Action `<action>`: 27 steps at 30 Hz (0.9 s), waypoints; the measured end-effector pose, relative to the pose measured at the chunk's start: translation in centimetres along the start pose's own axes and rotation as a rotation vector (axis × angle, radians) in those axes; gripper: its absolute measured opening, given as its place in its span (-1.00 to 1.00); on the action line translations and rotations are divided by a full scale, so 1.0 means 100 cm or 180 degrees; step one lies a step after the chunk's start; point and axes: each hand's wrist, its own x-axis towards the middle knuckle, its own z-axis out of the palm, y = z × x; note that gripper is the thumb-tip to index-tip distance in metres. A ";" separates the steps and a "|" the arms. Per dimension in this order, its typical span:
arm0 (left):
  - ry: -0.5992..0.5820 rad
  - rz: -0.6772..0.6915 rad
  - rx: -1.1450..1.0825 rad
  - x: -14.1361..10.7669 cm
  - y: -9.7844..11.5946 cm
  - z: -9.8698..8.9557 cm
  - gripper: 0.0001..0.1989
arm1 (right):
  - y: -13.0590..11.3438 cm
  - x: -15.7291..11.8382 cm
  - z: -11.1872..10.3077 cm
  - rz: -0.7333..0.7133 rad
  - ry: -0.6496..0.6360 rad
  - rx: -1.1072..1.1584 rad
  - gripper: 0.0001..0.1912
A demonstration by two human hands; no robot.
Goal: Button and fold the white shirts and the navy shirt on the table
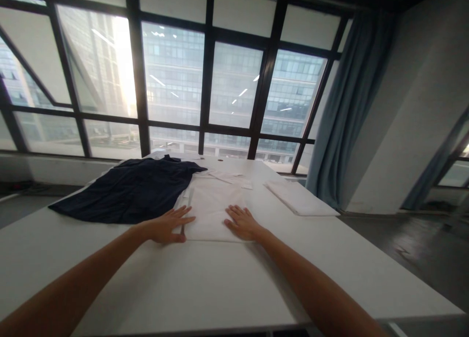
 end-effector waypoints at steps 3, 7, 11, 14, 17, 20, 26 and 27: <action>0.0506 -0.0385 -0.0043 -0.004 0.007 -0.008 -0.38 | 0.005 0.001 -0.001 0.0151 0.0027 -0.0034 -0.15; 0.0421 -0.0829 -0.0635 0.003 0.024 -0.007 -0.71 | 0.007 0.001 -0.001 0.0206 0.0066 -0.0051 -0.16; 0.0636 -0.0765 -0.1456 0.011 0.023 -0.003 -0.70 | 0.007 0.000 -0.002 0.0246 0.0057 -0.0051 -0.18; 0.0834 -0.0671 -0.2005 0.015 0.017 -0.002 -0.58 | 0.007 0.000 -0.002 0.0250 0.0056 -0.0038 -0.18; 0.0944 -0.0663 -0.2241 0.017 0.016 0.001 -0.51 | 0.008 0.001 -0.001 0.0254 0.0060 -0.0013 -0.19; 0.0826 -0.0735 -0.2074 0.019 0.017 0.003 -0.58 | 0.009 0.002 0.000 0.0230 0.0063 0.0001 -0.18; 0.0589 -0.0947 -0.2218 0.015 0.021 0.000 -0.56 | 0.010 0.002 0.000 0.0246 0.0074 -0.0036 -0.17; 0.0506 -0.1046 -0.2236 0.013 0.022 -0.002 -0.55 | 0.009 0.001 0.000 0.0247 0.0064 -0.0037 -0.16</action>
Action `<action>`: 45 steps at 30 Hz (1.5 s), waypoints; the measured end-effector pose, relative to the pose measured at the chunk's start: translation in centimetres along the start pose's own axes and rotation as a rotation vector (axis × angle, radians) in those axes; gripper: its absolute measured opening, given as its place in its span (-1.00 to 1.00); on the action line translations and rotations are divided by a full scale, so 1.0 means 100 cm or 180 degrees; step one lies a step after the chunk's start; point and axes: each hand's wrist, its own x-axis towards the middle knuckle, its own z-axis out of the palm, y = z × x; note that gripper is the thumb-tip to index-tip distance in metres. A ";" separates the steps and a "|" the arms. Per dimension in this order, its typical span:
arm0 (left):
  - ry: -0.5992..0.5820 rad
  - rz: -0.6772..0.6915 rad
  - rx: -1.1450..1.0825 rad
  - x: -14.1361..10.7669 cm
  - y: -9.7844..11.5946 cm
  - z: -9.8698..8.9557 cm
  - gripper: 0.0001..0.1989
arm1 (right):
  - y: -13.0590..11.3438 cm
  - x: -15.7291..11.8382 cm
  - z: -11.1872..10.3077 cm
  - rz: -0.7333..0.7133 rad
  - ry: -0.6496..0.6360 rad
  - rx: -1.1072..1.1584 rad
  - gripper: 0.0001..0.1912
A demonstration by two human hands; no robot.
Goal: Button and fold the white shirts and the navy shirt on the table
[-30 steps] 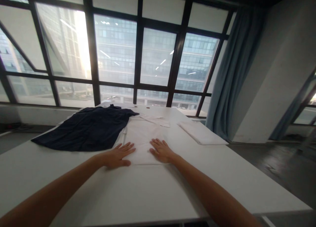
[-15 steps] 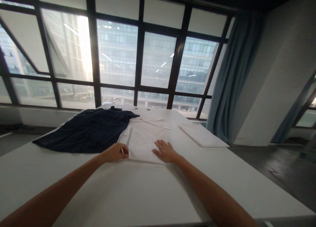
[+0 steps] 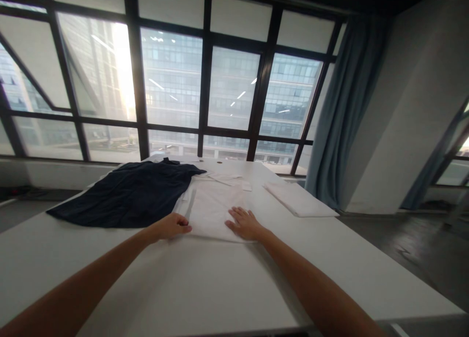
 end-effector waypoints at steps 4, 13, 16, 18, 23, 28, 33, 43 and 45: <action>-0.0180 -0.0388 0.0280 -0.007 0.006 -0.003 -0.54 | -0.002 -0.003 -0.002 0.0021 -0.0118 -0.0041 -0.13; -0.0219 -0.0260 0.0927 -0.005 0.004 -0.001 -0.51 | -0.007 -0.009 -0.007 0.0001 -0.0214 -0.0127 -0.12; -0.0016 -0.0412 0.1516 -0.010 0.015 0.001 -0.59 | -0.008 -0.010 -0.008 -0.0020 -0.0183 -0.0126 -0.13; 0.0569 -0.0292 0.1949 -0.011 0.024 0.009 -0.60 | -0.010 -0.009 -0.010 -0.0077 -0.0091 -0.0208 -0.17; 0.1182 0.1325 0.1935 0.014 0.024 0.047 -0.43 | -0.028 0.001 -0.009 -0.0408 0.0680 -0.0364 -0.29; 0.0254 0.1254 0.1895 0.035 0.000 0.068 -0.32 | -0.026 0.010 0.002 -0.0523 -0.0003 -0.0045 -0.22; -0.0107 0.1331 0.1995 0.035 -0.009 0.045 -0.35 | 0.001 0.004 -0.008 -0.0006 -0.0107 -0.0168 -0.21; 0.0760 0.1627 0.1945 0.024 0.006 0.050 -0.49 | -0.038 -0.002 -0.014 -0.0600 0.0596 -0.0383 -0.38; 0.0379 0.1728 0.1872 0.018 0.012 0.068 -0.40 | -0.028 0.002 -0.008 -0.0517 0.0419 -0.0336 -0.34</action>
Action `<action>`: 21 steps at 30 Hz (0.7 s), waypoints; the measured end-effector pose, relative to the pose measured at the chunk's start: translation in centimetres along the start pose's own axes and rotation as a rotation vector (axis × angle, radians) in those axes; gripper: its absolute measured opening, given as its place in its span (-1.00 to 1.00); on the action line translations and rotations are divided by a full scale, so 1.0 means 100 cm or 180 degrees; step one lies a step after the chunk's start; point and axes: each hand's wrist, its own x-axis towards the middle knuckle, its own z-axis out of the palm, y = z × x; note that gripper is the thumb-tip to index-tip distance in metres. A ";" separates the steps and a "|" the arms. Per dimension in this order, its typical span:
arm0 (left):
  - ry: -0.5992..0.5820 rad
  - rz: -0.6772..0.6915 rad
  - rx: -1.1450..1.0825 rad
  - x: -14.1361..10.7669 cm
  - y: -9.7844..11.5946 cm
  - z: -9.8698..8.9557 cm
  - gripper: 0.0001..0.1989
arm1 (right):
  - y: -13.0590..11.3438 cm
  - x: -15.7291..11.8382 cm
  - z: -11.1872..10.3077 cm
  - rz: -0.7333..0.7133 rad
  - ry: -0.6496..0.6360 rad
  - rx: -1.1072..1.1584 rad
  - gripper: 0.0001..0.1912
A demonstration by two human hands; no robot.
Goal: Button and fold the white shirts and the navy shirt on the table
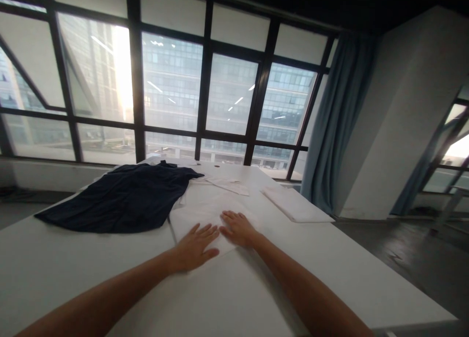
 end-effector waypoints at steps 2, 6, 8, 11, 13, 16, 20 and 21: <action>-0.0271 0.0041 -0.0045 -0.002 0.008 0.004 -0.34 | 0.018 -0.001 0.005 0.0128 -0.0301 0.0092 -0.26; -0.0433 -0.0031 -0.0058 -0.004 0.006 -0.001 -0.30 | 0.058 -0.007 0.006 0.0700 -0.0568 0.0095 -0.19; -0.0466 -0.0039 -0.0068 -0.004 0.004 -0.003 -0.30 | 0.073 -0.009 0.007 0.0963 -0.0623 0.0078 -0.19; -0.0437 -0.0006 -0.0091 -0.004 0.003 -0.003 -0.31 | 0.084 -0.007 0.006 0.1077 -0.0631 0.0024 -0.20; -0.0462 0.0090 -0.0130 -0.004 0.005 -0.004 -0.32 | 0.080 -0.003 0.003 0.1106 -0.0410 -0.0159 -0.27; -0.0615 0.0411 -0.0298 -0.005 0.011 -0.012 -0.33 | 0.059 0.007 -0.003 0.0887 0.0104 -0.0396 -0.33; -0.0565 0.0762 -0.0776 -0.004 0.007 -0.022 -0.38 | 0.025 0.016 0.001 0.0196 0.0076 -0.0178 -0.29; -0.0413 0.0600 -0.0818 -0.003 0.002 -0.023 -0.40 | 0.020 0.017 0.004 0.0107 -0.0009 -0.0099 -0.29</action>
